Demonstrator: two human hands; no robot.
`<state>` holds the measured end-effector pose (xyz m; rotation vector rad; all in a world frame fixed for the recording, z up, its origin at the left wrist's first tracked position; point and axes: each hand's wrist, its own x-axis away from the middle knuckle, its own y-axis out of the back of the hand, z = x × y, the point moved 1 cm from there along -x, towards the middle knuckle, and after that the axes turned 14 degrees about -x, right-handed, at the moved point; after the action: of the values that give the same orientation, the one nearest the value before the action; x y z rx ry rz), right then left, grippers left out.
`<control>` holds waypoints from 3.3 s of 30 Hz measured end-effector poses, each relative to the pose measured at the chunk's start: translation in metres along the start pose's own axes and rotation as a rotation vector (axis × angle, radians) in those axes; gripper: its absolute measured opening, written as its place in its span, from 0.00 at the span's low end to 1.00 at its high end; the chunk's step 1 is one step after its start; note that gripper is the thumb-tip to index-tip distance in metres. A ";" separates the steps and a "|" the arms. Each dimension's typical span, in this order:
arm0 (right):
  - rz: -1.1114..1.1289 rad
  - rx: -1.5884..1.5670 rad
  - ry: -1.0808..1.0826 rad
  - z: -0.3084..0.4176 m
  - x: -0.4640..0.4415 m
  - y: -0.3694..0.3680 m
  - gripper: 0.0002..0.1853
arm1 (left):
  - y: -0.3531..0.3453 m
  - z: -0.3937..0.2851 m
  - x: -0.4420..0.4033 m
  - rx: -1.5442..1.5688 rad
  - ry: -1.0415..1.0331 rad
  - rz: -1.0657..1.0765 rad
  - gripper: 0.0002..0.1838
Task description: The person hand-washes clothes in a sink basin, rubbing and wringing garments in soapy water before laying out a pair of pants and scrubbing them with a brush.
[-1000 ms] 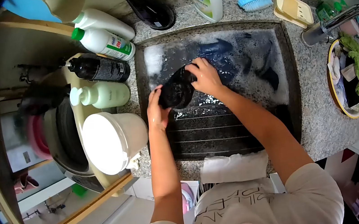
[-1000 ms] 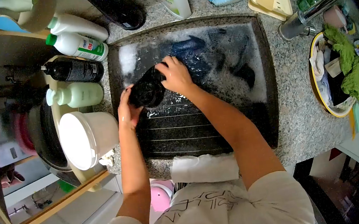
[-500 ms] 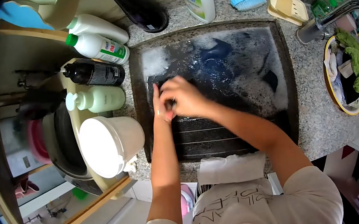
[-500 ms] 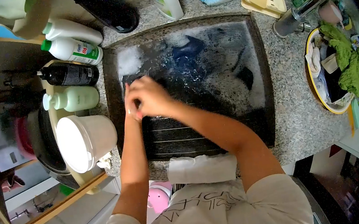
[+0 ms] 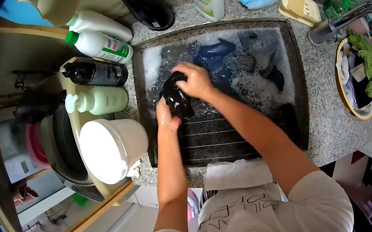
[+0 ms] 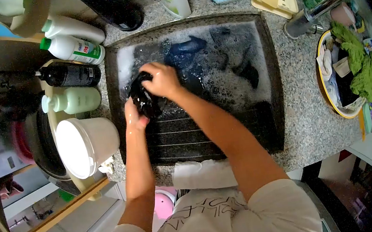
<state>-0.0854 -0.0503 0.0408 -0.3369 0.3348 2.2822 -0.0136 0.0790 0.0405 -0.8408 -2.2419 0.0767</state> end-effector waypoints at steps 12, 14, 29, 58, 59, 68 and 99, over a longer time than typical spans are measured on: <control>0.463 0.487 -0.062 -0.069 0.031 0.017 0.26 | 0.021 0.003 -0.011 -0.608 -0.176 -0.357 0.39; 0.311 0.328 -0.465 -0.057 0.017 0.017 0.22 | 0.003 -0.008 0.000 -0.528 -0.119 -0.346 0.39; 0.361 -0.100 0.403 0.045 0.047 -0.031 0.26 | 0.008 0.039 -0.045 0.050 -0.419 0.284 0.16; 0.452 -0.168 0.251 0.095 0.044 -0.007 0.17 | -0.044 -0.021 0.010 0.278 0.100 0.093 0.24; 0.465 -0.162 0.319 0.099 0.052 -0.013 0.18 | -0.036 -0.016 0.004 0.340 0.066 0.213 0.24; 0.080 0.029 0.150 0.019 0.009 -0.009 0.17 | -0.026 0.012 0.006 0.053 -0.289 0.131 0.17; 0.284 0.021 0.527 0.040 0.035 -0.028 0.27 | -0.020 0.051 -0.034 0.728 -1.094 0.659 0.17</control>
<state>-0.0929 0.0049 0.0619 -0.9357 0.7097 2.4339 -0.0397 0.0528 -0.0118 -1.2085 -2.3606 1.9163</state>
